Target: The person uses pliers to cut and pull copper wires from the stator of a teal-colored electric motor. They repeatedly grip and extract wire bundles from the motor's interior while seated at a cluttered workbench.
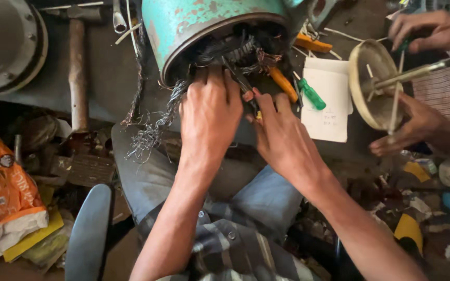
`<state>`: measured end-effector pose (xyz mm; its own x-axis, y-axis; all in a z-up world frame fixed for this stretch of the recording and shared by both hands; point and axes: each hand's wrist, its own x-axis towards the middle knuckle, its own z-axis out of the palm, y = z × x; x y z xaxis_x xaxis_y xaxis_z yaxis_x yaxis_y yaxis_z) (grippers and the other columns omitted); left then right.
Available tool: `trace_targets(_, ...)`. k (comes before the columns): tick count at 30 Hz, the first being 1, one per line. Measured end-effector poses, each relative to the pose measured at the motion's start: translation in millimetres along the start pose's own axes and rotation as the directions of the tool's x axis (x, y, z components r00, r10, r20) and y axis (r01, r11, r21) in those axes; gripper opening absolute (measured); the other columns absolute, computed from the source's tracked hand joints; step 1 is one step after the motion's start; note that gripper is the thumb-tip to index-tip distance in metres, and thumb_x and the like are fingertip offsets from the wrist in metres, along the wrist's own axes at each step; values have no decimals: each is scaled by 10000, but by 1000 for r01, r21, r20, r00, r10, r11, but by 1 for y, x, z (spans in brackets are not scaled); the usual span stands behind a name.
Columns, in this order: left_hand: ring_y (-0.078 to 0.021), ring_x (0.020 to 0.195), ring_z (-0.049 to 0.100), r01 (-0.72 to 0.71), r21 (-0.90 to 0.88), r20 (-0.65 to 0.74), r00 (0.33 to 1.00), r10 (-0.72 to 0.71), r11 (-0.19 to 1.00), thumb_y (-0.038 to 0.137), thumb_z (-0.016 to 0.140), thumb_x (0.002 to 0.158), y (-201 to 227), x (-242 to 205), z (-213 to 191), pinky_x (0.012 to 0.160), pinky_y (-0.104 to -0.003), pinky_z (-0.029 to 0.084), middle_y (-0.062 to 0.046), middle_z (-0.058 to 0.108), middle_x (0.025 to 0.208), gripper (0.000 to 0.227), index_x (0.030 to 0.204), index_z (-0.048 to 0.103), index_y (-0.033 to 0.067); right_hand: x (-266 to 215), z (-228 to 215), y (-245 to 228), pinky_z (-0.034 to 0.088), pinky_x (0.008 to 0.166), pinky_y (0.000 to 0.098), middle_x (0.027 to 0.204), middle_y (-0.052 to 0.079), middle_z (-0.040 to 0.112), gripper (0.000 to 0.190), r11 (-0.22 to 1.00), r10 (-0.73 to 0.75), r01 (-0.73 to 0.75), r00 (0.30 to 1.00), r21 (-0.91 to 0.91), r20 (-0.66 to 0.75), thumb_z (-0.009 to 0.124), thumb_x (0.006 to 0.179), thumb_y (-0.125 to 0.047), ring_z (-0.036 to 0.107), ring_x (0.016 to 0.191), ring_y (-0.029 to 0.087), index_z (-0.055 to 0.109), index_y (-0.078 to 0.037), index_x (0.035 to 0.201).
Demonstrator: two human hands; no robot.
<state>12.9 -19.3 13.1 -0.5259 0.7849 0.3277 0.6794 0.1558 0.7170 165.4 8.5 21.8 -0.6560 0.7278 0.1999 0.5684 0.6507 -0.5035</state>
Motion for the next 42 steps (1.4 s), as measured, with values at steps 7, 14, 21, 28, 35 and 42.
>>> trace_targets(7,-467,837,686,-85,-50,-80,994,81,995,114,586,1001,-2,-4,3,712,-535,537,-256,715,997,191,1116,667,-14,20,-20,26,619,703,370,1221,113,645,417,563,246,-572,805,596,539,528,1046,-289,714,898,241,460,-122,1421)
trace_targets(14,-445,911,696,-153,-41,-160,976,145,987,96,600,1020,-7,-8,10,778,-511,551,-252,708,1091,221,1187,672,-30,40,-43,31,620,735,431,1235,92,652,515,330,200,-700,707,633,678,513,982,-346,746,927,300,463,-164,1462)
trace_targets(21,-435,914,704,-191,-23,-151,971,186,981,72,608,1023,-14,-10,12,774,-503,555,-227,709,1116,214,1209,666,-16,49,-54,28,640,801,467,1257,35,642,525,365,145,-695,699,619,700,513,961,-365,715,984,261,456,-182,1450)
trace_targets(28,-431,861,701,-194,-1,-146,970,192,981,71,607,1018,-14,-9,11,729,-497,559,-226,702,1100,220,1211,670,-12,63,-59,37,623,778,420,1125,117,684,520,571,164,-662,671,485,723,513,966,-422,742,906,282,510,-135,1399)
trace_targets(35,-424,822,699,-188,-13,-79,979,187,982,76,599,1006,-15,-9,5,698,-494,552,-220,695,1061,226,1204,672,-7,45,-37,27,563,614,369,973,185,697,420,782,294,-520,794,344,531,546,1049,-333,677,730,250,533,-134,1418)
trace_targets(42,-435,832,691,-122,-46,-51,992,120,991,142,626,971,-4,-6,-5,721,-508,551,-205,700,1010,161,1049,695,20,-1,-16,15,574,620,448,1127,249,560,458,980,-173,169,984,-105,-31,698,875,13,706,841,439,559,-27,1310)
